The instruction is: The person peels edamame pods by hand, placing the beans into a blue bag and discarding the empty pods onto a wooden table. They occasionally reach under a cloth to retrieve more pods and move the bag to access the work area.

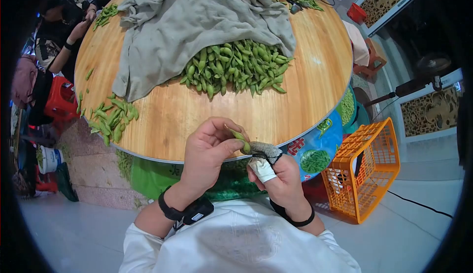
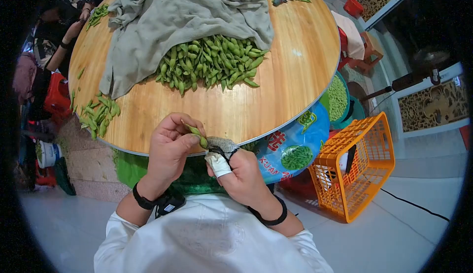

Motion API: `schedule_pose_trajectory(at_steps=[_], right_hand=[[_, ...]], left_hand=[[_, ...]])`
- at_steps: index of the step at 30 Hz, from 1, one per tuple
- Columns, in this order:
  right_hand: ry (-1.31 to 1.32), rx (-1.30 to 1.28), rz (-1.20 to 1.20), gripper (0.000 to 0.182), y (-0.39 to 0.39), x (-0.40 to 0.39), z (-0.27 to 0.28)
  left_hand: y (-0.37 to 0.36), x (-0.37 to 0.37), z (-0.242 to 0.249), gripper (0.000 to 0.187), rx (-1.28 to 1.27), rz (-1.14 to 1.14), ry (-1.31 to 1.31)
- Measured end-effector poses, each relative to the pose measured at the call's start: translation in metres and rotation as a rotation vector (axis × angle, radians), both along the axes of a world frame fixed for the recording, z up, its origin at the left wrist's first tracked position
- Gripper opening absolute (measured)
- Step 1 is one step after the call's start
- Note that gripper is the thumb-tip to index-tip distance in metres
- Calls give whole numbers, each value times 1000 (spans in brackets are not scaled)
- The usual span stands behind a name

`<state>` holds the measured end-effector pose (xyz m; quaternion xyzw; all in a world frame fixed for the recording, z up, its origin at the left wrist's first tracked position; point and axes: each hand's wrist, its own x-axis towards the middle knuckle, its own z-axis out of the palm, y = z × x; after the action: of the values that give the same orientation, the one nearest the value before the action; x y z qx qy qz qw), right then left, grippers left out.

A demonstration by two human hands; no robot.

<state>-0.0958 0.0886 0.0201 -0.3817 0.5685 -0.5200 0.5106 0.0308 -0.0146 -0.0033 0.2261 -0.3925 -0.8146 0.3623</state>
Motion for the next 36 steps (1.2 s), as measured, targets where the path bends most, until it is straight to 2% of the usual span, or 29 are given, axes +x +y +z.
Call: schedule_pose_trajectory(at_steps=[2,8,12,14,15,16,17,18,20,21,22,23,25,26,28,29,31,33,36], right_hand=[[123,-53,-6,13,0,1,-1],[259,-86,-17,13,0,-2,-6],[183,-57,-57,13,0,-3,-8],[-322,143,-35,13,1,-9,-6],[-321,143,-39,13,2,-13,-5],[-470,129,11,14,3,-17,-6],[-617,114,62,14,3,-19,-7],[-610,111,59,14,4,-18,-9],[89,5,-117,15,3,-8,-13],[100,3,-118,15,3,-5,-12],[470,-133,-153,15,4,-2,-11],[838,-272,-181,15,5,-1,-11],[805,-252,-152,17,9,0,-6],[695,-208,-184,17,9,-1,-3],[430,-165,-216,15,14,-7,-12],[432,-162,-212,15,16,-11,-10],[-313,115,-192,13,20,-17,-3],[-366,93,-204,13,23,-18,-3],[-256,117,-193,11,26,-23,-13]], left_hand=[[2,-2,0,22,-46,9,-6],[7,-6,1,22,-83,28,-52],[7,-7,-5,21,-92,-23,8],[5,-6,-9,20,-94,-65,31],[2,-7,-12,21,-20,-151,120],[0,-7,-13,21,54,-237,211],[-2,-8,-14,21,55,-242,216],[-3,-9,-13,22,103,-265,185],[-1,-15,-9,24,146,-291,164],[5,-21,-5,24,60,-185,41],[10,-24,-1,25,-23,-75,-81],[10,-24,2,25,-21,-72,-72],[11,-20,5,28,-164,-159,-199],[12,-20,5,25,-186,-150,-218],[10,-18,6,25,-161,-177,-224],[10,-16,6,26,-135,-215,-234],[9,-16,5,25,-157,-266,-220],[7,-15,4,24,-181,-317,-203],[7,-15,-3,22,-135,-358,-166]])
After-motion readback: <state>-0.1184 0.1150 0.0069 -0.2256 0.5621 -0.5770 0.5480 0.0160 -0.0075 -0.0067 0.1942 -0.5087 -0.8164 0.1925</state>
